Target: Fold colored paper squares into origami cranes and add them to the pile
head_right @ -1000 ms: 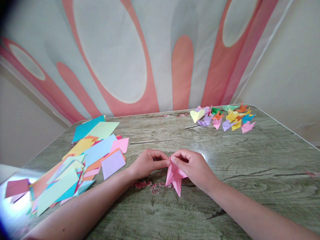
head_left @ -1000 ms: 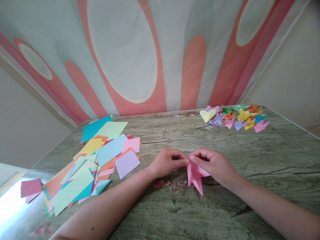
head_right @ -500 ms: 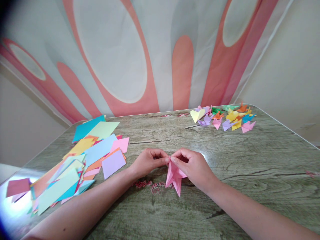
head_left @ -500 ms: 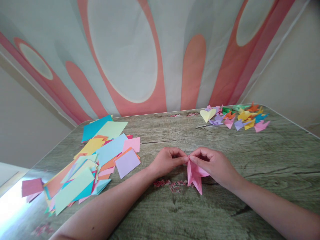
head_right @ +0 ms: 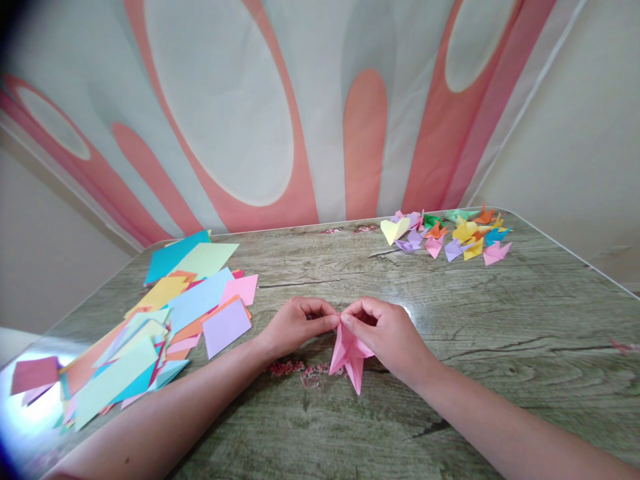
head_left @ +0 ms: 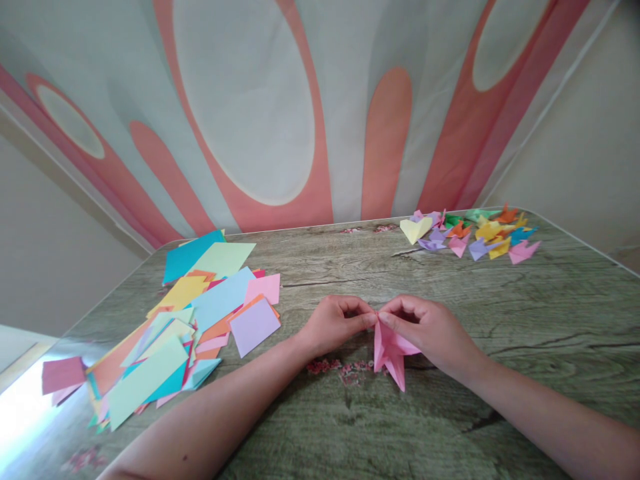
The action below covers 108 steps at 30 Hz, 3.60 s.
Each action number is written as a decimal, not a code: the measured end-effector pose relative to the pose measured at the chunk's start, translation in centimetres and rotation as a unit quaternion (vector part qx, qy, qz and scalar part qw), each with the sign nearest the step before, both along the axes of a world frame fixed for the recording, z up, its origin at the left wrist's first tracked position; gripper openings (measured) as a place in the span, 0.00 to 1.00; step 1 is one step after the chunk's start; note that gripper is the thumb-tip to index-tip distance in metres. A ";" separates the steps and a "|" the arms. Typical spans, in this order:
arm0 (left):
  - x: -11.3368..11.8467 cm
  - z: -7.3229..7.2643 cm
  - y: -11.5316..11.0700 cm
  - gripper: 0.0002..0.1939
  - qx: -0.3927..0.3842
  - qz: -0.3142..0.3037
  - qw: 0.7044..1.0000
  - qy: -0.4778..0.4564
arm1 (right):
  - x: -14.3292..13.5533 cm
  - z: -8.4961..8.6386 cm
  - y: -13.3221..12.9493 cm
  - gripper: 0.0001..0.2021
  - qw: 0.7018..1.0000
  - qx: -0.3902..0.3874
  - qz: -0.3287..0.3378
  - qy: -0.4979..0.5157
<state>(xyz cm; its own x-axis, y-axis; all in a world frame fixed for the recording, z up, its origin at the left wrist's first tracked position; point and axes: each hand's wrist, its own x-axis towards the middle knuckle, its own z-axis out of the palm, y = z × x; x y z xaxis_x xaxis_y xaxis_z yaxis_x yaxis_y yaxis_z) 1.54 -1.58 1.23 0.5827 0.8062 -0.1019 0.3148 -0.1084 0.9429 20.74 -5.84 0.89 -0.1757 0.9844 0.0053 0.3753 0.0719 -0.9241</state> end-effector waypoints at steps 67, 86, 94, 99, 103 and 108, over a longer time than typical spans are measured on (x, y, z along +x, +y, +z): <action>0.3 1.1 -0.8 0.11 0.086 -0.018 0.990 0.105 | 0.1 0.0 0.0 0.08 0.999 0.026 0.005 -0.018; -0.3 1.4 -0.6 0.08 0.115 -0.062 0.991 -0.009 | 0.9 -0.8 0.8 0.11 0.996 -0.038 -0.023 0.081; -0.1 1.1 -0.6 0.09 0.126 -0.037 0.990 0.042 | 0.8 -0.3 0.4 0.12 0.998 -0.026 -0.011 0.064; 0.0 1.1 -0.8 0.10 0.133 -0.017 0.988 0.075 | 0.9 -0.4 0.4 0.11 0.999 -0.008 -0.023 0.041; 0.2 0.8 -0.9 0.10 0.117 0.003 0.992 0.056 | 1.0 -0.7 0.5 0.11 0.998 0.000 -0.038 0.045; 0.2 0.3 -0.8 0.12 0.073 0.028 0.997 0.013 | 0.9 -1.0 0.6 0.12 0.997 0.013 -0.053 0.051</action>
